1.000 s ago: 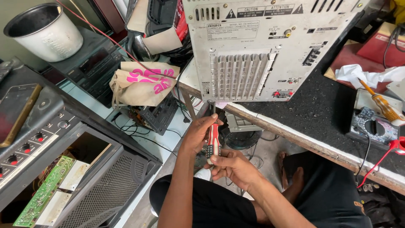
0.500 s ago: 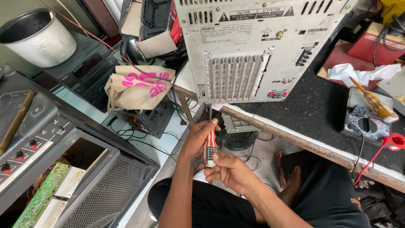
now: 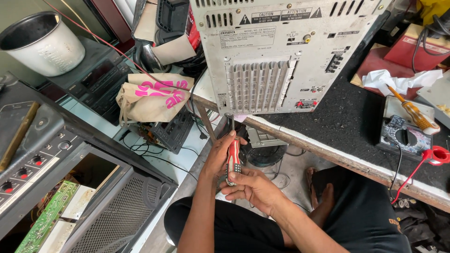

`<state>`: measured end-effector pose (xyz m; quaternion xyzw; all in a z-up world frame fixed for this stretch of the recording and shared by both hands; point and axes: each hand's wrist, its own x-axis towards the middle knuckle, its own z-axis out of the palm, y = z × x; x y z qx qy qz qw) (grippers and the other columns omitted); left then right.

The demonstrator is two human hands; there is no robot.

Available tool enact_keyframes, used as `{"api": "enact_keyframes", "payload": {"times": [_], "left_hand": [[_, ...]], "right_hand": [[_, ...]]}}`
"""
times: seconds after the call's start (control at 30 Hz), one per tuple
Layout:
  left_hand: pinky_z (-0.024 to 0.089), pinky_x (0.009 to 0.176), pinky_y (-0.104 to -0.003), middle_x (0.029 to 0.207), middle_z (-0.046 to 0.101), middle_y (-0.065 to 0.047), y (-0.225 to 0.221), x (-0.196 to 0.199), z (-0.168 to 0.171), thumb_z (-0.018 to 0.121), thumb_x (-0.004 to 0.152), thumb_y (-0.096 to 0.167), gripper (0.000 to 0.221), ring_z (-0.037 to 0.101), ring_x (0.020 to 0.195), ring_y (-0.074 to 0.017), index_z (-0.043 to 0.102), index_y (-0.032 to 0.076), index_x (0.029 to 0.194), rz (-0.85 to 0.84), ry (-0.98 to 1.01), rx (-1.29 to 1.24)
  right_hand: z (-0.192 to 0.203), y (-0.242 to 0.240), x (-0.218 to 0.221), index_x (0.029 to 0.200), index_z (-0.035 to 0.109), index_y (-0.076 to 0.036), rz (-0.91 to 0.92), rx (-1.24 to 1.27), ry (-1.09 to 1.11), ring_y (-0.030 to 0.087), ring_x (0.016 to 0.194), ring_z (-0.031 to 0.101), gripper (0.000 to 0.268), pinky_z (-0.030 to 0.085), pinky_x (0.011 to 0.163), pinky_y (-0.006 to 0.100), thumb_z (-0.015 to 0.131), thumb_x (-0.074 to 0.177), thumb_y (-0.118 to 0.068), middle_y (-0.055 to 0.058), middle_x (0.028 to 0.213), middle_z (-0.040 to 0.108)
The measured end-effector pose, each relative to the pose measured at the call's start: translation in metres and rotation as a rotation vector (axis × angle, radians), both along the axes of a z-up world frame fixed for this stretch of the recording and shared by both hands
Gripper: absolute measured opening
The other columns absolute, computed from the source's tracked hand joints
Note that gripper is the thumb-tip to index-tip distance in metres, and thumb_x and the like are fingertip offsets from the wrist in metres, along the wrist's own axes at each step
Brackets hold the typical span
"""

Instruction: The person is using a manual screwdriver to remove several screws from the back panel of an electronic device on a workbench.

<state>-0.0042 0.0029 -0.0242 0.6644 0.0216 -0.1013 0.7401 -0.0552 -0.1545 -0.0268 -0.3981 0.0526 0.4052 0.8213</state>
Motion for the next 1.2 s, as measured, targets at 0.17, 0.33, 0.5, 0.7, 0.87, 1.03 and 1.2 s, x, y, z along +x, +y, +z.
{"api": "enact_keyframes", "payload": {"times": [0.17,0.33,0.5,0.7,0.87,1.03,1.2], "left_hand": [[0.039,0.052,-0.023,0.069,0.061,0.002,0.0,0.009,-0.023,0.062,0.096,0.051,0.043,0.053,0.053,-0.0081,0.075,0.01,0.09,0.042,-0.075,0.116],[0.034,0.046,-0.023,0.055,0.048,0.004,-0.01,0.007,-0.015,0.068,0.094,0.042,0.037,0.045,0.046,-0.0068,0.067,0.008,0.078,0.158,-0.052,-0.083],[0.039,0.047,-0.024,0.053,0.053,-0.002,-0.013,0.001,-0.015,0.058,0.101,0.044,0.044,0.049,0.047,-0.0099,0.065,0.004,0.083,0.107,-0.077,-0.18],[0.039,0.044,-0.023,0.049,0.054,-0.001,-0.014,0.008,-0.019,0.068,0.095,0.044,0.041,0.053,0.044,-0.0109,0.073,0.006,0.08,0.217,0.036,-0.113],[0.04,0.043,-0.023,0.054,0.054,-0.002,-0.018,0.01,-0.021,0.061,0.1,0.042,0.043,0.051,0.044,-0.0106,0.064,0.006,0.076,0.172,0.002,-0.231],[0.039,0.047,-0.024,0.054,0.046,0.001,-0.017,0.011,-0.021,0.056,0.101,0.046,0.046,0.043,0.046,-0.0092,0.062,0.003,0.085,0.126,-0.038,-0.318],[0.036,0.044,-0.024,0.048,0.047,0.003,-0.013,0.01,-0.009,0.063,0.093,0.053,0.044,0.047,0.044,-0.008,0.072,0.012,0.081,0.19,-0.006,0.117]], "right_hand": [[0.048,0.007,-0.01,0.105,0.061,-0.008,-0.049,-0.803,-0.33,0.016,0.055,0.068,0.05,0.055,0.055,0.028,0.092,0.073,-0.031,0.006,0.075,0.07],[0.031,-0.005,-0.007,0.114,0.059,-0.003,-0.074,-0.529,-0.268,0.024,0.062,0.072,0.052,0.065,0.067,0.035,0.078,0.079,-0.036,0.015,0.082,0.073],[0.004,-0.011,-0.002,0.113,0.064,0.007,-0.03,0.049,-0.035,0.039,0.086,0.075,0.033,0.062,0.08,0.044,0.065,0.093,-0.019,0.036,0.101,0.071],[0.051,0.003,-0.014,0.098,0.062,-0.018,-0.09,-1.023,-0.486,0.01,0.06,0.042,0.053,0.035,0.056,0.029,0.093,0.068,-0.05,-0.005,0.068,0.052],[0.038,-0.008,-0.01,0.123,0.059,0.002,-0.038,-0.285,-0.105,0.035,0.087,0.076,0.05,0.062,0.082,0.039,0.065,0.086,-0.032,0.025,0.108,0.074],[0.024,-0.005,-0.004,0.113,0.061,0.006,0.007,-0.007,-0.052,0.039,0.09,0.076,0.032,0.063,0.081,0.043,0.069,0.09,-0.015,0.033,0.102,0.074],[0.037,0.008,-0.008,0.099,0.056,-0.011,-0.059,-0.762,-0.335,0.011,0.069,0.058,0.048,0.059,0.052,0.031,0.092,0.071,-0.028,0.002,0.081,0.06]]}}
